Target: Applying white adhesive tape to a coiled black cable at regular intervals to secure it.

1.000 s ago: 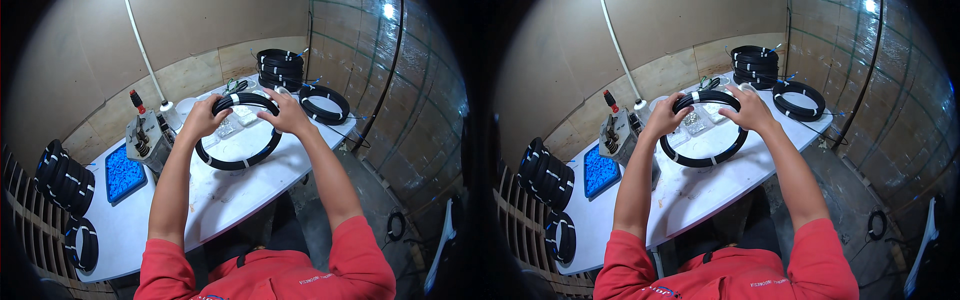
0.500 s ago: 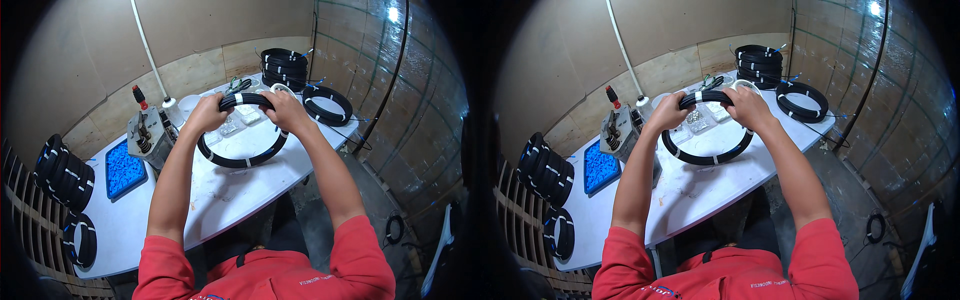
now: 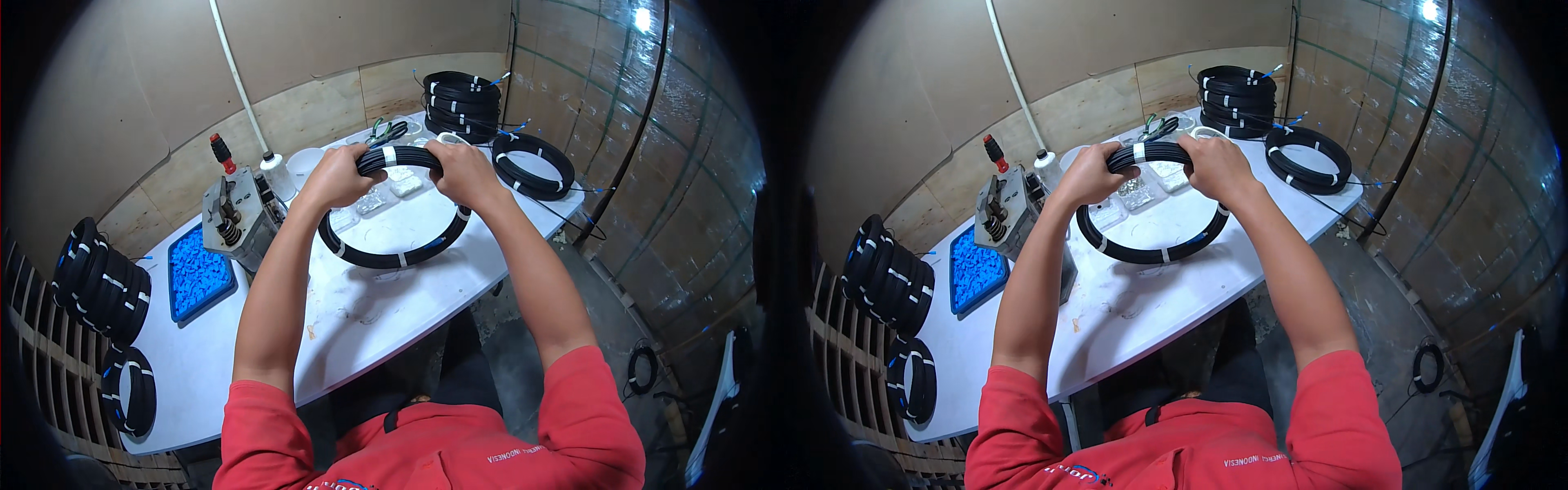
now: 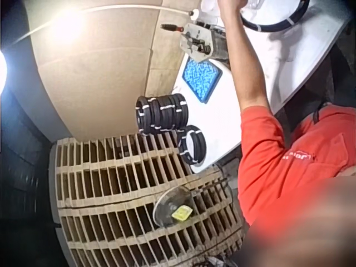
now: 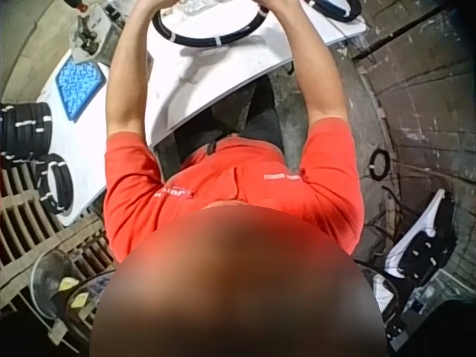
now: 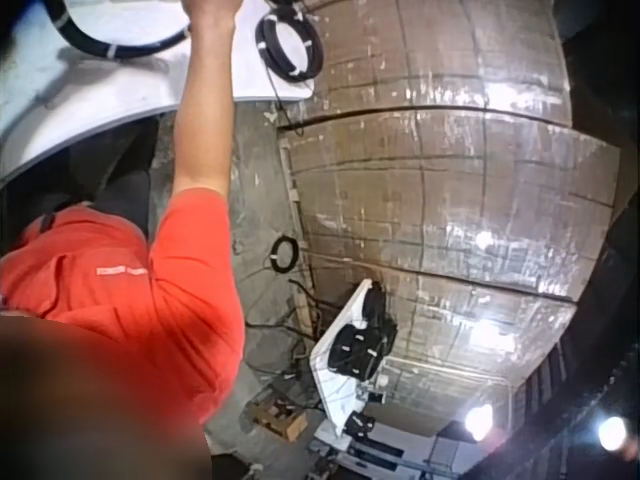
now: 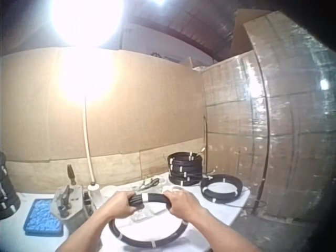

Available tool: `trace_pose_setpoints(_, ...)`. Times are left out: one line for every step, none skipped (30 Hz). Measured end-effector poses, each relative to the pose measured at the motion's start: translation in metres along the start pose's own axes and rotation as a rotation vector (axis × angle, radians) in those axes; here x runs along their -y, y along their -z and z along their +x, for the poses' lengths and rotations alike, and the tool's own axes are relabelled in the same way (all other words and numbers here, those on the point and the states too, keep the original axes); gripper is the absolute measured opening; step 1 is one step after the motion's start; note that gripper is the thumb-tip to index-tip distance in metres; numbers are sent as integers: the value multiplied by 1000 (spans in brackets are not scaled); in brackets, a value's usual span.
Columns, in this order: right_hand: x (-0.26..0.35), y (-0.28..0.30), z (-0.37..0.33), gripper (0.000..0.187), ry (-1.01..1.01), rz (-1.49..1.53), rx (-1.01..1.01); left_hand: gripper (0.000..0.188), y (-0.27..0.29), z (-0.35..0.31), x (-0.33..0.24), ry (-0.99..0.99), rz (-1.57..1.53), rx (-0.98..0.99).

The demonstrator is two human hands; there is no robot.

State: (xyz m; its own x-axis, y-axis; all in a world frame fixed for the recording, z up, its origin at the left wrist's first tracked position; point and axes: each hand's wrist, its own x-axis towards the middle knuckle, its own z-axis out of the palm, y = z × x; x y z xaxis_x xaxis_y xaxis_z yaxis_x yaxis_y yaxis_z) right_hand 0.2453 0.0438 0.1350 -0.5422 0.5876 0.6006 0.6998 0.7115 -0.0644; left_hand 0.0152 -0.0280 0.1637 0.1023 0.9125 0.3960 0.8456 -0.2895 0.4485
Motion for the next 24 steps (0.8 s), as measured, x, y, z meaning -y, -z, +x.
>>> trace_pose_setpoints(-2,0,1,22,6,8,14,27,3,-2,-8,13,84,16)
trace_pose_setpoints(-3,0,1,23,13,16,27,27,4,-2,-14,26,167,31)
trace_pose_setpoints(-4,0,1,23,9,13,27,27,0,1,-15,22,165,33)
trace_pose_setpoints(-1,2,2,21,12,32,42,26,-3,1,-17,-4,188,-6)
trace_pose_setpoints(1,3,3,19,14,50,56,26,-6,2,-17,-30,211,-45)
trace_pose_setpoints(3,5,3,19,15,50,57,26,-9,3,-17,-29,210,-45)
trace_pose_setpoints(6,7,4,23,-16,66,98,25,-10,4,-18,-3,234,-63)
trace_pose_setpoints(8,10,5,27,-47,82,140,25,-11,4,-18,24,259,-81)
trace_pose_setpoints(9,13,4,27,-44,84,139,25,-10,4,-17,26,261,-83)
trace_pose_setpoints(8,16,3,35,-5,160,124,25,-10,4,-18,32,253,-73)
trace_pose_setpoints(7,20,1,43,35,238,108,24,-9,4,-18,40,246,-63)
trace_pose_setpoints(7,24,1,43,36,237,106,24,-8,4,-19,39,247,-64)
trace_pose_setpoints(7,27,0,50,9,254,45,25,-7,5,-19,60,235,-39)
trace_pose_setpoints(6,29,0,57,-18,271,-17,27,-6,5,-20,82,224,-15)
trace_pose_setpoints(0,20,1,53,-15,275,-29,27,-5,5,-20,83,226,-17)
trace_pose_setpoints(-2,21,2,53,-13,275,-29,30,-4,5,-20,87,210,-2)
trace_pose_setpoints(-3,21,3,50,-45,348,-45,33,-4,5,-20,90,193,14)
trace_pose_setpoints(-3,21,4,47,-78,419,-60,33,-4,5,-21,90,193,13)
trace_pose_setpoints(1,24,4,46,-85,426,-83,35,-4,5,-21,85,187,16)
trace_pose_setpoints(1,23,6,46,-84,427,-82,36,-5,4,-20,79,180,20)
trace_pose_setpoints(0,23,9,45,-80,427,-118,36,-4,5,-20,80,180,20)
trace_pose_setpoints(1,25,12,45,-75,427,-154,39,-4,6,-20,67,198,29)
trace_pose_setpoints(3,28,14,46,-92,397,-164,43,-4,6,-19,54,216,39)
trace_pose_setpoints(4,32,14,46,-92,396,-163,43,-6,5,-18,55,215,39)
